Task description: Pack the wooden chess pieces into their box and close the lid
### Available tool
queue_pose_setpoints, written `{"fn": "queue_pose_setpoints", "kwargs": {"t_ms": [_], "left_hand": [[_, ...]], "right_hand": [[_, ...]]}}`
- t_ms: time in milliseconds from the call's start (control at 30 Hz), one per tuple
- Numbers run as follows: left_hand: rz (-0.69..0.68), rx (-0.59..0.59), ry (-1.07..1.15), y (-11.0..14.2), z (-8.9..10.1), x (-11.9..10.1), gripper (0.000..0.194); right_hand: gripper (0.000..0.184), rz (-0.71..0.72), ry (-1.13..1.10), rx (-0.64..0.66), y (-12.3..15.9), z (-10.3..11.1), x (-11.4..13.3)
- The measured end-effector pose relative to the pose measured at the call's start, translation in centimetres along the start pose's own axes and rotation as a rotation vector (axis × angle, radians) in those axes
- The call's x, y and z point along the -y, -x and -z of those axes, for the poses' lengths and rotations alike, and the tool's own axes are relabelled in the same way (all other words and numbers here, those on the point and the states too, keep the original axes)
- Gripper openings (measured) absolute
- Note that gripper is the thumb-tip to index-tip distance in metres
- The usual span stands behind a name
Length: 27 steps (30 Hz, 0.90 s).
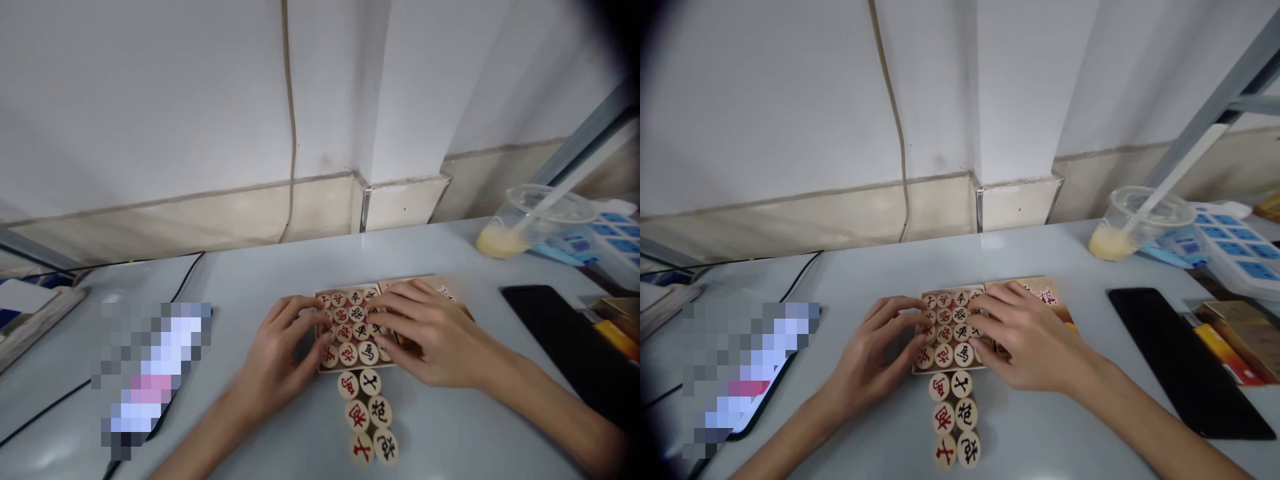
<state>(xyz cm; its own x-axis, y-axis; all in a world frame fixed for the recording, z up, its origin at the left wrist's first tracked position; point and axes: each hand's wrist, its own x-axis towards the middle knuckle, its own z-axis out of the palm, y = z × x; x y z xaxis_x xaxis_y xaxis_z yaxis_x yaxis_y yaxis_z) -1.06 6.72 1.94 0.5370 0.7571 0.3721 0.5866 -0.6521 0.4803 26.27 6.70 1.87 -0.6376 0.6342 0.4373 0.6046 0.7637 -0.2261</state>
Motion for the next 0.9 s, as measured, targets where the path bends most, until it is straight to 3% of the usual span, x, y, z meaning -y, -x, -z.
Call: {"fn": "queue_pose_setpoints", "kwargs": {"t_ms": [633, 767, 900], "left_hand": [[0.010, -0.060, 0.000, 0.1, -0.5, 0.7, 0.019], [-0.004, -0.154, -0.046, 0.1, 0.2, -0.4, 0.016], [0.056, -0.264, -0.028, 1.3, 0.8, -3.2, 0.011]], "right_hand": [[0.015, -0.006, 0.002, -0.061, -0.1, 0.1, -0.6], [0.015, -0.021, 0.036, -0.178, -0.1, 0.4, -0.1], [0.017, -0.076, 0.039, -0.313, 0.6, 0.9, 2.8]]}}
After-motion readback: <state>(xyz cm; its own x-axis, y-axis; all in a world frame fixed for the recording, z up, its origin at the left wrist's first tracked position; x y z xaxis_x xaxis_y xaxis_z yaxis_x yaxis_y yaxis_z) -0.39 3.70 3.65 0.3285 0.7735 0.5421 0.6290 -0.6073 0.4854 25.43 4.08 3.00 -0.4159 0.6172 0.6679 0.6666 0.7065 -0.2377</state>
